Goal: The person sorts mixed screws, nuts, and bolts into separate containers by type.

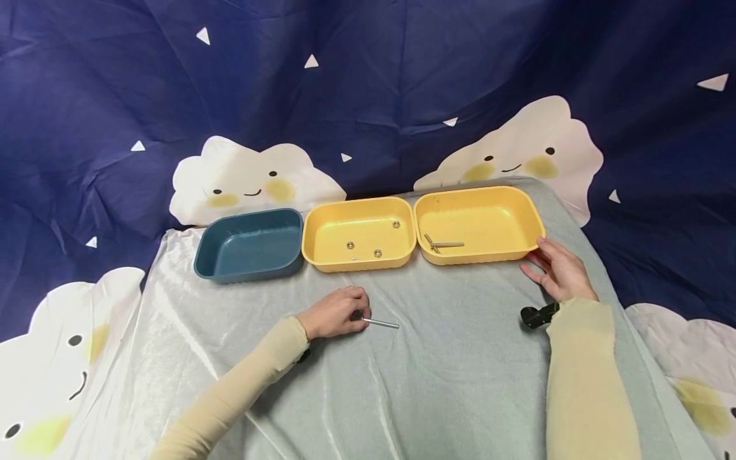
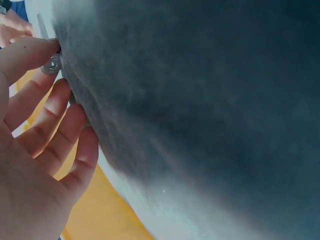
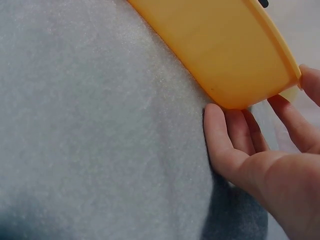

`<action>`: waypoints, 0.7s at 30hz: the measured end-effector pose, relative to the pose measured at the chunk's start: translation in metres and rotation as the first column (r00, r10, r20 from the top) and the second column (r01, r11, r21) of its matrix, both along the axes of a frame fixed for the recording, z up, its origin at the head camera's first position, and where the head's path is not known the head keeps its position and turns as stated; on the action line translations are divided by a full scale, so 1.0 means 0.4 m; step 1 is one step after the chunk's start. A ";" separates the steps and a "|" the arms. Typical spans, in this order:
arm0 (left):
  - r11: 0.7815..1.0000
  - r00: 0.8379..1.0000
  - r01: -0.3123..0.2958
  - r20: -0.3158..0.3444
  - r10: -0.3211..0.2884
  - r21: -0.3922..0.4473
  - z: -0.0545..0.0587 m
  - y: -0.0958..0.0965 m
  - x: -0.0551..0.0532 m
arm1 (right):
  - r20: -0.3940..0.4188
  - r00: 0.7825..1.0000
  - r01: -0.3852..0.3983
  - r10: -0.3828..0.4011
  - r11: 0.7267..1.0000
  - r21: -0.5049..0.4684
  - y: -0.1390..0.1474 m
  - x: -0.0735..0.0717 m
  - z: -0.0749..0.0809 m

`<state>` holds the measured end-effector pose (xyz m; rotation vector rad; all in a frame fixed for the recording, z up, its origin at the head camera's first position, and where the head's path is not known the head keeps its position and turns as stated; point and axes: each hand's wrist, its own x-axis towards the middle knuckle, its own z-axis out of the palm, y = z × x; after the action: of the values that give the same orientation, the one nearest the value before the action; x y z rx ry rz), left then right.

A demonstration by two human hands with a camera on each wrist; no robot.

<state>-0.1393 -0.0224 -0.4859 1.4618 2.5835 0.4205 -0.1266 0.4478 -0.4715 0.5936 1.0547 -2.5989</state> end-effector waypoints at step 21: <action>1.000 0.997 0.015 -0.071 -0.015 0.000 0.016 0.028 -0.007 | 0.021 1.000 0.010 -0.010 0.999 0.033 -0.001 -0.001 0.004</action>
<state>-0.1420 -0.0110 -0.4797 1.5221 2.6247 0.3735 -0.1271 0.4473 -0.4697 0.6343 1.0920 -2.5826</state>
